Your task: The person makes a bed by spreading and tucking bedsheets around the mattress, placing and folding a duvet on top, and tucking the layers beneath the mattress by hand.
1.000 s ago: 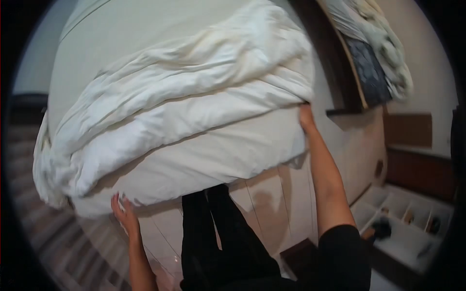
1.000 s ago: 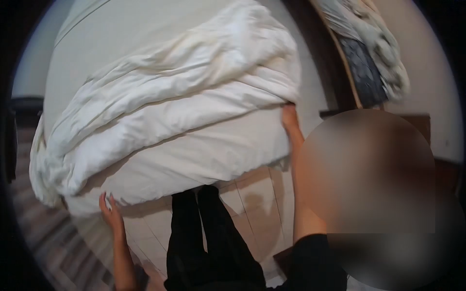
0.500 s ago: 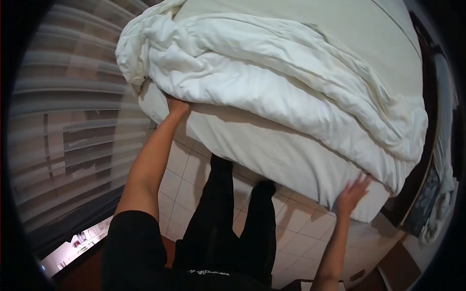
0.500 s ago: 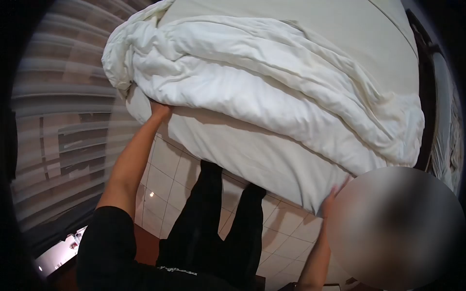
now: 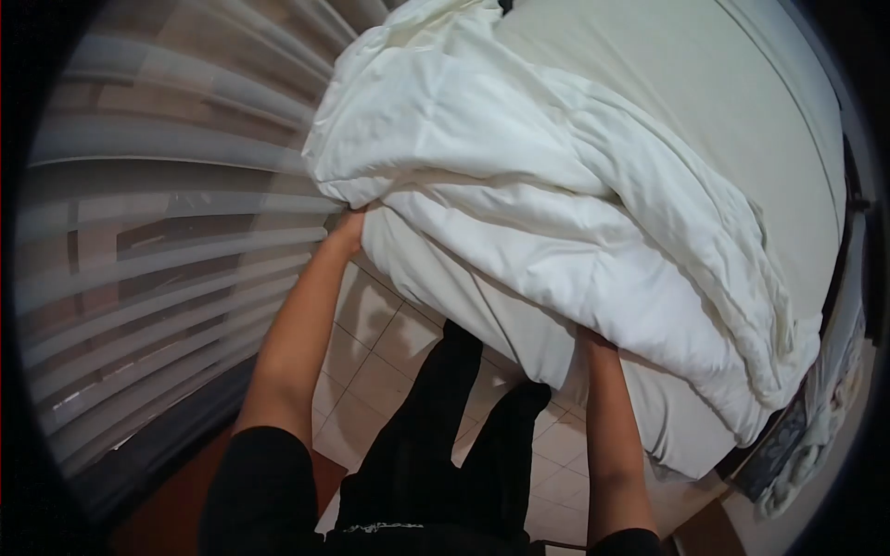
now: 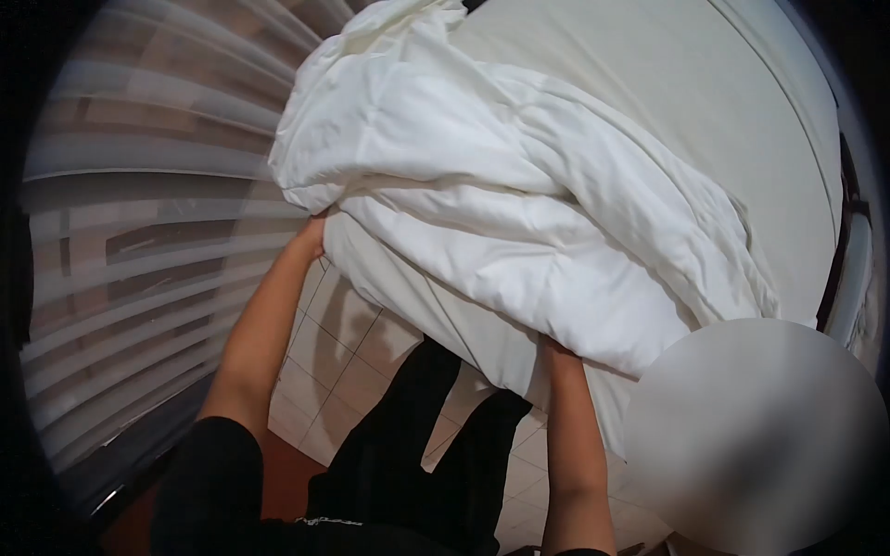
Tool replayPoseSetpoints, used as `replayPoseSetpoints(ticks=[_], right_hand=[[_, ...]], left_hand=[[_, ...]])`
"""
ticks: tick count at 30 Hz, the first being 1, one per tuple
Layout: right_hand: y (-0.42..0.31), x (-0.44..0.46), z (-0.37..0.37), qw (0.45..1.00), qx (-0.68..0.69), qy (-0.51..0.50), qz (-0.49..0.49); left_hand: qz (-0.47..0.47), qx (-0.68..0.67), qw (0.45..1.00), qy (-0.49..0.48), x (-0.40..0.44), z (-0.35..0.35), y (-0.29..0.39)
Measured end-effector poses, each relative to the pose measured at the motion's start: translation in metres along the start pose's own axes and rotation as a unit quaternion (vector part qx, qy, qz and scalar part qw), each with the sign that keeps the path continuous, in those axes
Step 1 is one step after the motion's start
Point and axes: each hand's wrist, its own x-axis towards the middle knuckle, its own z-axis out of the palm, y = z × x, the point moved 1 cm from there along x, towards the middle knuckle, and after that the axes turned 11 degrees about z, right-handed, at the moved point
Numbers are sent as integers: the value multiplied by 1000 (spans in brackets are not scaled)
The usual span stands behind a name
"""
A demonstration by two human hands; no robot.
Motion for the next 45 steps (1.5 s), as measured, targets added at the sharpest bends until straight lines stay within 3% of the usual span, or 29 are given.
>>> replayPoseSetpoints(ticks=[2, 5, 6, 9, 10, 11, 12, 13, 14, 15, 16, 17, 18, 19, 20, 21, 22, 24, 25, 28, 30, 31, 32, 33, 38, 40, 42, 44, 45], right_hand=[[1, -2, 1, 999, -37, 7, -11], [-2, -8, -14, 995, -97, -14, -10], [-4, -9, -17, 994, -104, -15, -7], [-8, 1, -23, 984, -141, -100, 41], [-52, 10, -39, 983, -146, -101, 37], [-86, 21, -55, 947, -91, -239, 197], [-116, 34, -73, 863, -30, -363, 349], [-144, 50, -92, 737, 35, -467, 487], [-130, 43, -86, 738, 36, -465, 488], [-99, 28, -70, 852, -38, -378, 360], [-63, 11, -52, 930, -111, -276, 215], [-34, 3, -36, 969, -178, -160, 60], [-9, 5, -27, 969, -177, -159, 60], [-12, 8, -29, 967, -187, -162, 65], [-14, 9, -31, 964, -198, -166, 71], [-16, 9, -34, 960, -208, -170, 77], [-17, 8, -34, 957, -218, -173, 82], [-20, 7, -32, 951, -235, -177, 92], [-21, 5, -31, 948, -243, -180, 97], [60, 2, 8, 978, -146, -122, 84], [65, 3, 15, 988, -101, -89, 74], [50, 2, 14, 987, -111, -89, 70], [46, -1, 14, 987, -118, -89, 68], [38, -3, 12, 986, -125, -88, 64], [-13, -6, -2, 985, -145, -74, 49], [-18, -7, -21, 984, -159, -64, 47], [-32, -9, -40, 983, -170, -56, 49], [-80, -14, -45, 985, -86, -142, 48], [-103, -19, -36, 981, -41, -185, 51]], left_hand=[[58, -21, 998, 15, -15, 8, 7], [204, 221, 953, 47, -38, 20, 41], [199, 217, 955, 43, -34, 15, 38], [393, 535, 745, 61, -16, -12, 34], [374, 562, 736, 42, -16, -27, 48], [355, 589, 726, 20, -19, -46, 66], [373, 545, 747, 80, -25, -62, 86], [389, 499, 762, 139, -29, -80, 100], [321, 579, 726, 185, -16, -119, 86], [247, 653, 679, 228, -3, -149, 62], [246, 655, 678, 226, 10, -169, 31], [183, 604, 734, 252, 13, -179, 7], [119, 544, 783, 276, 18, -191, -14], [117, 545, 783, 275, 5, -176, -12], [-10, 407, 891, 202, -5, -154, -18], [-139, 249, 951, 119, -16, -126, -27], [-259, 78, 962, 31, -27, -96, -29], [-259, 28, 960, -105, -37, -43, -27], [-260, 29, 959, -105, -33, -44, -30], [-93, 105, 988, -65, 0, -41, -54], [21, 280, 960, -18, 5, -95, -57], [380, 428, 820, -1, 46, -178, -115], [199, 368, 906, 58, 15, -163, -68], [8, 293, 949, 115, -21, -140, -17], [61, 424, 891, 150, -11, -113, -46], [-65, 304, 942, 129, -7, -107, -81], [-54, 292, 940, 167, -7, -139, -122], [-34, 270, 928, 256, -12, -177, -148], [-42, 209, 953, 216, -28, -160, -144]])
